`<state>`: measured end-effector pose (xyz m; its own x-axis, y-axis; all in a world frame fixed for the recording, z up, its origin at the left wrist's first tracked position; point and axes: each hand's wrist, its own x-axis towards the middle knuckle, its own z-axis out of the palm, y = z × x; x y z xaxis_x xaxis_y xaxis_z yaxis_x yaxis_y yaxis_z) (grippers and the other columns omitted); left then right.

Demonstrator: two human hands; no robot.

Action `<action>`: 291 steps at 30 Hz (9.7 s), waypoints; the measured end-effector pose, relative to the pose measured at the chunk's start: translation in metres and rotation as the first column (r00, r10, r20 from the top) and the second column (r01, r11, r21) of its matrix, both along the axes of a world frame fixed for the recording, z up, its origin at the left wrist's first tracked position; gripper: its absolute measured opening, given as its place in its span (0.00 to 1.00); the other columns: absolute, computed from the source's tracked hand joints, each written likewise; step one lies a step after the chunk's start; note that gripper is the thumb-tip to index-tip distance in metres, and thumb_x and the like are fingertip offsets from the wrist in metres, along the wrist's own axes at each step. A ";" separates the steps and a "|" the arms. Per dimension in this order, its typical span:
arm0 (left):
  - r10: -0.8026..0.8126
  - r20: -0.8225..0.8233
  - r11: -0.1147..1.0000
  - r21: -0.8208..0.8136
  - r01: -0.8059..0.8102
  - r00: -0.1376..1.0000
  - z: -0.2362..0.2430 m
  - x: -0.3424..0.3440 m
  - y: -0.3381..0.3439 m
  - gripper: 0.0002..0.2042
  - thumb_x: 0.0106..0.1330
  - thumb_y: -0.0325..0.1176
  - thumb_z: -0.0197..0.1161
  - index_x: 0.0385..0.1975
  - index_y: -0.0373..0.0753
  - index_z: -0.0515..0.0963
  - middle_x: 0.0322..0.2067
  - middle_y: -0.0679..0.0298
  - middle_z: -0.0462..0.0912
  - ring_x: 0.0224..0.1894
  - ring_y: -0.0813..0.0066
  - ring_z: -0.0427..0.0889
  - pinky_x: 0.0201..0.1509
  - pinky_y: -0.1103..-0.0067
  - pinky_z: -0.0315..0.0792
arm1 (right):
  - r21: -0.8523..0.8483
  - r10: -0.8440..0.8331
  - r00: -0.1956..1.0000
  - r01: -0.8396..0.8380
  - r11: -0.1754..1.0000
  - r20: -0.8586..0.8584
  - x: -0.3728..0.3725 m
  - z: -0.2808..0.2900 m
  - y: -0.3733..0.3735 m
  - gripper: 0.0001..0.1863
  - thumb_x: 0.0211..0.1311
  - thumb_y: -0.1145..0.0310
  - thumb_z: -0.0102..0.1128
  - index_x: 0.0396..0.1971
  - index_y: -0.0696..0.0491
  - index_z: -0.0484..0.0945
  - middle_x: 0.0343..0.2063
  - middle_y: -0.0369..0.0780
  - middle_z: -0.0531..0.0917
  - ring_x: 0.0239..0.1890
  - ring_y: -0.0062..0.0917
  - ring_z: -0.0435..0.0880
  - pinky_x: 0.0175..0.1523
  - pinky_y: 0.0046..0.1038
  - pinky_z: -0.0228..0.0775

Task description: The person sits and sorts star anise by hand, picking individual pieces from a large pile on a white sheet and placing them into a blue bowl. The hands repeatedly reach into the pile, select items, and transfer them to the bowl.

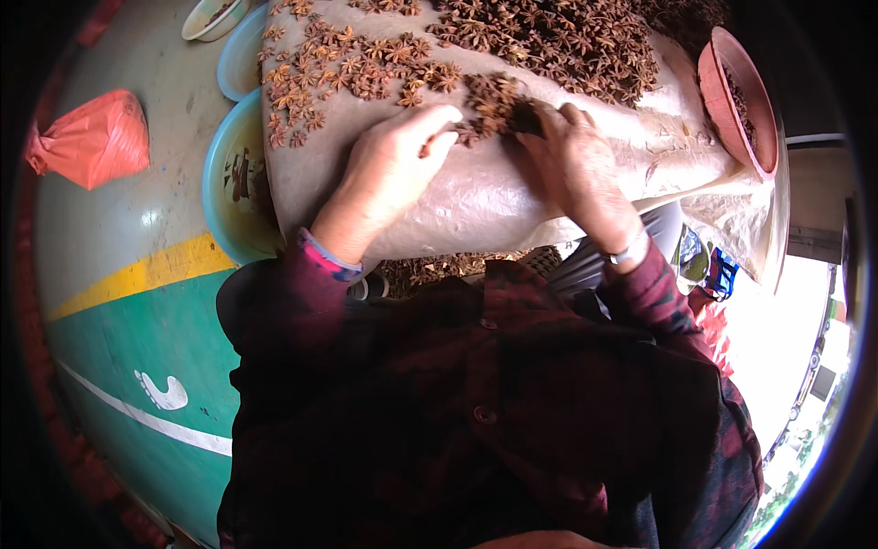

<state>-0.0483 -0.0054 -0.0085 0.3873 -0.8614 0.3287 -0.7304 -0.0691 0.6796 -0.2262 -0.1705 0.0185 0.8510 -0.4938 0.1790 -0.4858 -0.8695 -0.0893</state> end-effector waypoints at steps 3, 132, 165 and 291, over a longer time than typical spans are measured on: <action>0.090 0.363 0.976 0.154 -0.154 0.927 -0.003 -0.002 -0.005 0.16 0.69 0.36 0.64 0.57 0.53 0.81 0.41 0.56 0.86 0.41 0.54 0.86 0.44 0.64 0.81 | 0.068 0.227 0.958 -0.241 0.968 0.175 0.012 -0.009 0.010 0.24 0.67 0.62 0.65 0.60 0.56 0.76 0.44 0.51 0.81 0.45 0.42 0.83 0.45 0.39 0.81; -0.376 -0.922 0.926 -0.377 -0.003 -0.092 0.003 0.011 0.026 0.11 0.78 0.30 0.54 0.52 0.34 0.79 0.34 0.58 0.85 0.20 0.87 0.68 0.21 0.88 0.59 | 0.219 0.593 0.641 -0.747 0.627 0.487 0.066 0.033 0.009 0.08 0.61 0.78 0.69 0.39 0.55 0.82 0.34 0.39 0.81 0.37 0.31 0.82 0.42 0.30 0.76; 0.433 -0.456 0.826 -0.146 -0.545 0.778 0.004 0.058 0.030 0.08 0.71 0.26 0.65 0.46 0.34 0.81 0.26 0.72 0.77 0.28 0.89 0.73 0.33 0.87 0.68 | 0.140 0.580 0.804 -0.594 0.792 0.131 0.168 0.013 -0.007 0.10 0.64 0.64 0.64 0.36 0.57 0.82 0.34 0.47 0.85 0.38 0.45 0.85 0.44 0.41 0.76; 0.187 0.255 0.982 -0.023 -0.187 0.949 0.010 0.037 -0.005 0.15 0.69 0.40 0.62 0.53 0.45 0.82 0.40 0.55 0.83 0.43 0.51 0.84 0.46 0.64 0.78 | 0.385 0.221 0.939 -0.312 0.868 0.264 0.051 0.004 -0.018 0.11 0.68 0.64 0.64 0.43 0.55 0.84 0.35 0.46 0.87 0.38 0.38 0.88 0.45 0.34 0.79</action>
<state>-0.0115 -0.0101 0.0015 0.4450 -0.7819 0.4366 -0.8530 -0.2217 0.4724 -0.1753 -0.1889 0.0225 0.9274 -0.3206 0.1929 -0.1715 -0.8224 -0.5425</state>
